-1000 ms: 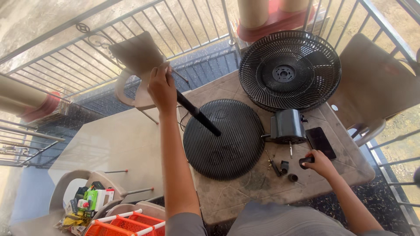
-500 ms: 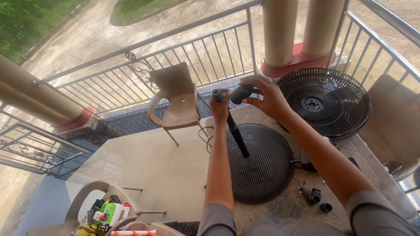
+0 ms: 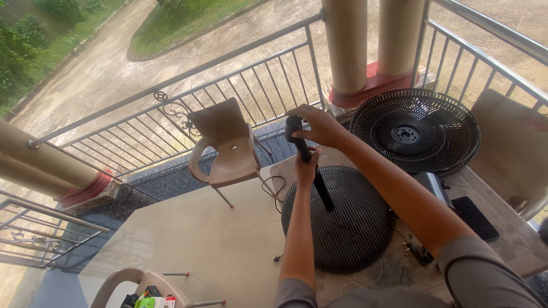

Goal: The person assembles a standing fan by inserting a metal pole into the base, attaching a plastic collar, and securing it with a screw. The fan head and motor remain disassembled on the table.

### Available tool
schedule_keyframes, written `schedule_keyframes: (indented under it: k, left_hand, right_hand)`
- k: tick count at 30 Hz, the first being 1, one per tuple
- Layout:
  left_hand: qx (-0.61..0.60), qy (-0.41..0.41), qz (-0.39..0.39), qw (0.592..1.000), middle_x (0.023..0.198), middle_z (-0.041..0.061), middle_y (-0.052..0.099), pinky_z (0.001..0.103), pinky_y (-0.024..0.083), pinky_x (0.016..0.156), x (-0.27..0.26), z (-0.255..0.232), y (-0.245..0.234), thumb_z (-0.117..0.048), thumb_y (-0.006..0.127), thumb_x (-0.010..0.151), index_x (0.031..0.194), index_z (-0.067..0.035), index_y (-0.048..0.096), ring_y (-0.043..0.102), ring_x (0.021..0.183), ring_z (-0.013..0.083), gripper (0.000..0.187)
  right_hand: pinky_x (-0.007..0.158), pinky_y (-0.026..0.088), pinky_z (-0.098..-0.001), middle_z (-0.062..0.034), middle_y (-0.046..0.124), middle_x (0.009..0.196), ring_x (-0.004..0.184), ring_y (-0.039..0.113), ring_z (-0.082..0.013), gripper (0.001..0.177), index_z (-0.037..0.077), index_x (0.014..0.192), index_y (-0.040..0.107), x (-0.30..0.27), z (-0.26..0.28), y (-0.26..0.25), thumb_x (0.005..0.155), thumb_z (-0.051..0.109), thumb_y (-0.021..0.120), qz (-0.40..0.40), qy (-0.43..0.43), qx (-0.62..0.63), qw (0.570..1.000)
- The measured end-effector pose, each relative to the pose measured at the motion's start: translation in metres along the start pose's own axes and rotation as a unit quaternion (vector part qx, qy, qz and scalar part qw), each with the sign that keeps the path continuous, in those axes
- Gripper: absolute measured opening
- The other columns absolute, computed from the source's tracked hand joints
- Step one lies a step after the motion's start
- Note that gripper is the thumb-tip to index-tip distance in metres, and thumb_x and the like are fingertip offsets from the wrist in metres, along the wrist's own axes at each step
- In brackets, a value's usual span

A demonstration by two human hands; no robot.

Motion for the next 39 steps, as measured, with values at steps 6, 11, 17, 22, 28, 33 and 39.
schedule_keyframes:
  k: [6,11,17,22,28,33,39]
  left_hand:
    - [0.073,0.003,0.002,0.997,0.082,0.002,0.062,0.03,0.052,0.069,-0.019,0.021,0.0,-0.023,0.083,0.091,0.112,-0.005,0.062,0.061,0.074,0.0132,0.034]
    - [0.135,0.01,0.008,0.991,0.096,0.005,0.068,0.035,0.053,0.083,-0.05,0.049,-0.01,-0.024,0.078,0.091,0.12,-0.008,0.055,0.067,0.091,0.0191,0.041]
    - [0.194,-0.003,-0.015,0.981,0.104,0.011,0.069,0.043,0.054,0.085,-0.061,0.057,-0.009,-0.029,0.073,0.097,0.12,-0.007,0.052,0.068,0.097,0.0283,0.039]
    - [0.274,-0.08,-0.017,0.958,0.104,0.014,0.068,0.049,0.053,0.083,-0.067,0.035,-0.007,-0.036,0.071,0.097,0.123,-0.007,0.049,0.068,0.096,0.0347,0.045]
    - [0.261,-0.109,-0.009,0.959,0.103,0.014,0.069,0.049,0.054,0.081,-0.068,0.025,-0.005,-0.034,0.065,0.097,0.126,-0.007,0.045,0.07,0.096,0.0332,0.044]
    - [0.284,-0.111,0.005,0.952,0.106,0.014,0.066,0.047,0.055,0.08,-0.061,0.052,-0.012,-0.026,0.062,0.102,0.13,-0.005,0.045,0.069,0.095,0.0316,0.039]
    - [0.031,-0.196,-0.03,0.98,0.122,0.012,0.061,0.04,0.057,0.098,-0.079,0.092,-0.025,-0.019,0.055,0.107,0.131,0.001,0.049,0.065,0.113,0.0283,0.031]
  right_hand:
    - [0.09,0.056,-0.0406,-0.0085,0.064,0.119,0.106,0.069,-0.0267,0.051,0.011,0.126,0.061,-0.006,-0.005,0.009,0.081,0.021,0.084,-0.004,0.024,0.006,1.0]
    - [0.087,0.055,-0.0433,-0.012,0.061,0.118,0.104,0.067,-0.0305,0.054,0.009,0.123,0.059,-0.01,-0.009,0.022,0.078,0.022,0.086,-0.011,0.047,-0.014,0.999]
    - [0.09,0.054,-0.0462,-0.0129,0.068,0.116,0.104,0.07,-0.0311,0.058,0.01,0.127,0.055,-0.015,-0.028,0.036,0.081,0.029,0.085,0.004,0.08,0.018,0.997]
    - [0.093,0.055,-0.0462,-0.0129,0.074,0.115,0.11,0.071,-0.0304,0.061,0.011,0.129,0.053,-0.019,-0.035,0.044,0.083,0.034,0.084,0.018,0.101,0.038,0.994]
    - [0.086,0.057,-0.0432,-0.0159,0.067,0.116,0.107,0.068,-0.0318,0.066,0.006,0.131,0.051,-0.023,-0.053,0.059,0.083,0.037,0.084,0.004,0.107,0.06,0.992]
    - [0.082,0.054,-0.0475,-0.0153,0.065,0.107,0.094,0.067,-0.0355,0.06,0.004,0.115,0.058,-0.064,-0.079,0.108,0.074,0.035,0.089,0.075,0.125,-0.05,0.988]
    - [0.081,0.054,-0.048,-0.0135,0.066,0.107,0.097,0.067,-0.0364,0.055,0.006,0.117,0.057,-0.123,-0.11,0.15,0.077,0.032,0.086,0.042,0.176,-0.007,0.984]
Point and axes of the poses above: each hand's wrist, its own x-axis towards the middle knuckle, its own y-axis out of the palm, z = x × y, the point moved 4 cm from there along x, towards the middle knuckle
